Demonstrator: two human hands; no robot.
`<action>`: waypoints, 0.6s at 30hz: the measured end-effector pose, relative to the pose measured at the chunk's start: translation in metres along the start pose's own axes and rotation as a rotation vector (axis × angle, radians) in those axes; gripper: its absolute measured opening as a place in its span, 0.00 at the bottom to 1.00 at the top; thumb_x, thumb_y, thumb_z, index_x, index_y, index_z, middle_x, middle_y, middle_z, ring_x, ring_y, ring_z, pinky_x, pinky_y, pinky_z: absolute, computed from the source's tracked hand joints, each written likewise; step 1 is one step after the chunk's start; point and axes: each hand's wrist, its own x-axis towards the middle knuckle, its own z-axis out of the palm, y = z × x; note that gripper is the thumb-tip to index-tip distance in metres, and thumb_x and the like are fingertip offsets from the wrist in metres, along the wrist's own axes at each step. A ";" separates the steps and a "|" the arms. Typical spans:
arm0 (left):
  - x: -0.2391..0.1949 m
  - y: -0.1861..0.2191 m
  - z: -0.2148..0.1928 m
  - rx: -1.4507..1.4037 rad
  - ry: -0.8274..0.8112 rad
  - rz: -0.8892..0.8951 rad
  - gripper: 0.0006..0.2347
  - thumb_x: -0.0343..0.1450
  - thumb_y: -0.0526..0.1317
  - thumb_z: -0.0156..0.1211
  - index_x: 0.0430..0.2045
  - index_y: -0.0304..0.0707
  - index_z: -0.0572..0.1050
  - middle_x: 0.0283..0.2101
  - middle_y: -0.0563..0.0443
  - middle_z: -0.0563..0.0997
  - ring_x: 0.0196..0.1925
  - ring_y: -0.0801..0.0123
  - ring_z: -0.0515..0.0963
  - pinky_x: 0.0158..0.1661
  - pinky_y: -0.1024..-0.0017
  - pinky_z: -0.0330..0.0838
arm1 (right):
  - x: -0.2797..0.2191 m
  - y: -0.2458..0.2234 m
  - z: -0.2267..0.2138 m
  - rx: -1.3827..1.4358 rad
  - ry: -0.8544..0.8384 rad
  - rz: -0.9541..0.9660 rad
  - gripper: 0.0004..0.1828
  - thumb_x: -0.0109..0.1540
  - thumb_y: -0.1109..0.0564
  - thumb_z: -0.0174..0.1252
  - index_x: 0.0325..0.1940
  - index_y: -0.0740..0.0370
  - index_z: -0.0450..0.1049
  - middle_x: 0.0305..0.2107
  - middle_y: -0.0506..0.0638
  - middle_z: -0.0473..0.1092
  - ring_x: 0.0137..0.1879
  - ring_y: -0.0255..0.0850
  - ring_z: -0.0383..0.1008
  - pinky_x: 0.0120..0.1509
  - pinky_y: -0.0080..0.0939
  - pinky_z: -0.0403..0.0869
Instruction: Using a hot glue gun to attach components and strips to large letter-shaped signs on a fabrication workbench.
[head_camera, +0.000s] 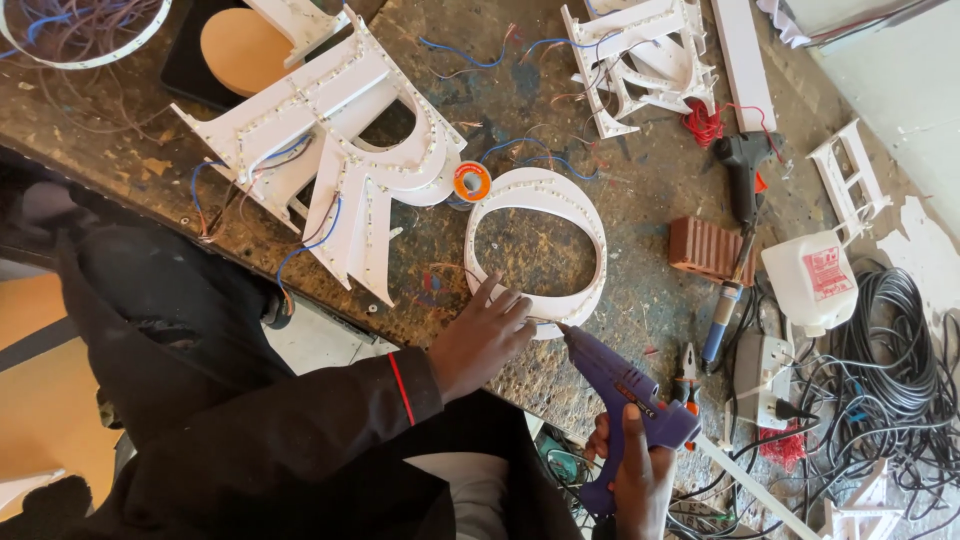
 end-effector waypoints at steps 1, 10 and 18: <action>0.000 0.001 0.000 -0.001 -0.001 0.003 0.13 0.78 0.36 0.64 0.57 0.38 0.82 0.68 0.33 0.76 0.75 0.40 0.72 0.80 0.28 0.56 | -0.004 -0.007 0.002 0.001 0.003 0.001 0.30 0.73 0.43 0.59 0.59 0.77 0.72 0.23 0.58 0.71 0.22 0.42 0.68 0.26 0.46 0.74; 0.001 0.001 0.001 -0.018 0.027 -0.002 0.14 0.77 0.35 0.64 0.57 0.37 0.82 0.66 0.33 0.77 0.72 0.41 0.74 0.79 0.28 0.56 | -0.011 -0.032 0.008 -0.227 0.023 0.060 0.29 0.69 0.42 0.58 0.55 0.73 0.85 0.40 0.67 0.89 0.48 0.57 0.93 0.64 0.55 0.88; 0.002 0.001 0.003 -0.009 0.040 -0.012 0.12 0.79 0.36 0.62 0.56 0.37 0.83 0.67 0.33 0.78 0.74 0.40 0.73 0.78 0.29 0.58 | -0.004 -0.001 -0.003 -0.085 0.056 -0.072 0.27 0.72 0.41 0.60 0.48 0.74 0.78 0.30 0.61 0.79 0.29 0.47 0.78 0.39 0.49 0.82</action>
